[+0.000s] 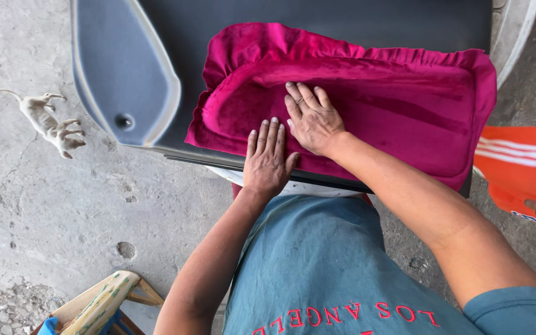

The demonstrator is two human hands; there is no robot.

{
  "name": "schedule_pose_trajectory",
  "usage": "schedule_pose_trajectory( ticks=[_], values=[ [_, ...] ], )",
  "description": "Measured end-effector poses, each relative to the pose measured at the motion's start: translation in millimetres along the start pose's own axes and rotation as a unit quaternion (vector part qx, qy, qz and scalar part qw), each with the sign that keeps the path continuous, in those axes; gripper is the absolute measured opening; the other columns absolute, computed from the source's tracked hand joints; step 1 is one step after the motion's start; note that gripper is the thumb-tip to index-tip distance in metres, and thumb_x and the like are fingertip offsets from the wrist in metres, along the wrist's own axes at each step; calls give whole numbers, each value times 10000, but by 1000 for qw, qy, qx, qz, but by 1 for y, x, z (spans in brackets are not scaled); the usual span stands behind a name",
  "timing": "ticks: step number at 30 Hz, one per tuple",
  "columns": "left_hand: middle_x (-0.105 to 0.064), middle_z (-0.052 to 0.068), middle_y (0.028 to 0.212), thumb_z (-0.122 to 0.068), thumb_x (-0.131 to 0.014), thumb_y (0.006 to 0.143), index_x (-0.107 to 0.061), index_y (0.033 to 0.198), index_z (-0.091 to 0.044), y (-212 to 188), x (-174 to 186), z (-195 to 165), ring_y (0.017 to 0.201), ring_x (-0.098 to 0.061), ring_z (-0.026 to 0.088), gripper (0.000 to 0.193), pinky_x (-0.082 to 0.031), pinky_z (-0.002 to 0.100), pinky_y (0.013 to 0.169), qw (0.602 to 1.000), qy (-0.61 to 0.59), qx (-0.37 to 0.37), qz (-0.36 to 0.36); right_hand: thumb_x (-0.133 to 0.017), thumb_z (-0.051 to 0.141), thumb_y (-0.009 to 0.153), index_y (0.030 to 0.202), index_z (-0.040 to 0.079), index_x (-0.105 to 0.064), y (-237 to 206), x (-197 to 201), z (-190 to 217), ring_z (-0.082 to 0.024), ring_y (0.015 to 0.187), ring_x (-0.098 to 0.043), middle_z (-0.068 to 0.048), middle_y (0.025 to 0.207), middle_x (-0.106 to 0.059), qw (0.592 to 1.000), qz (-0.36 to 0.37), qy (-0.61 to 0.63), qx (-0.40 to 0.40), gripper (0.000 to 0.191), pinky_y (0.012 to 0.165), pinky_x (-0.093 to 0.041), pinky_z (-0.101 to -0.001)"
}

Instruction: The person fits a magenta fabric cover onto a gray car door panel resting on a round table. They press and smooth the fabric over the panel, tuck and pull the edges to seat it, and run their fingers along the seams to work the cover into place.

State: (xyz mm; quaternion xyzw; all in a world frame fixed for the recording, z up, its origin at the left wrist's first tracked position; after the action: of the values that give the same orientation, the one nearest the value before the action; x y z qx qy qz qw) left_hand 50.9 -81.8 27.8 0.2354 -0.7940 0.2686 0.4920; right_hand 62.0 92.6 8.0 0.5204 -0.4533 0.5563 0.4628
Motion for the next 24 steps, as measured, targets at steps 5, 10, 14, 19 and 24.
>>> schedule_pose_trajectory(
  ticks=[5,10,14,19,24],
  values=[
    [-298,166,1665,-527,-421,1028,-350,1567,-2,-1,-3,0,1564,-205,306,756,-119,501,1261,1000,3,3,7,-546,331,964,1457,-3,-531,15,-1,10,-309,1528,-319,-189,1641,-382,999,18,26,16,596,1216,-218,-481],
    [-297,172,1657,-532,-441,1019,-354,1561,5,1,-4,-1,1560,-207,310,768,-112,504,1255,1000,8,3,15,-527,267,991,1502,14,-495,19,3,7,-297,1554,-293,-165,1670,-361,997,11,70,42,571,1248,-208,-481],
    [-300,180,1663,-521,-454,1025,-365,1568,-1,0,-4,-3,1562,-218,319,757,-123,504,1258,1000,8,-8,6,-518,287,1012,1520,24,-472,7,1,-2,-273,1564,-294,-120,1667,-368,994,12,104,11,575,1250,-228,-513],
    [-309,177,1664,-517,-455,1034,-375,1568,-6,-1,-6,-5,1562,-238,325,743,-136,504,1266,1000,24,-5,2,-494,327,1029,1502,9,-464,-30,3,-31,-277,1532,-300,-110,1648,-372,989,51,120,-66,571,1207,-220,-562],
    [-311,183,1665,-520,-459,1034,-380,1565,-7,-1,-4,-4,1557,-244,336,742,-140,503,1263,1000,19,-10,-10,-500,329,1033,1512,-18,-456,-82,17,-72,-310,1539,-306,-147,1654,-376,985,46,99,-131,593,1219,-216,-560]
  ],
)
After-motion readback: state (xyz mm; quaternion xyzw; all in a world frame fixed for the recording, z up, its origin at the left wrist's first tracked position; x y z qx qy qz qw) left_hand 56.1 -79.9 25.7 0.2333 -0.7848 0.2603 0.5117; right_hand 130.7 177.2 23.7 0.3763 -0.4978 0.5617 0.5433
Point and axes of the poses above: each hand's wrist, its own y-axis towards the middle knuckle, its own x-axis out of the back of the hand, z = x × y, the point moved 2 cm from there along y, towards the middle knuckle
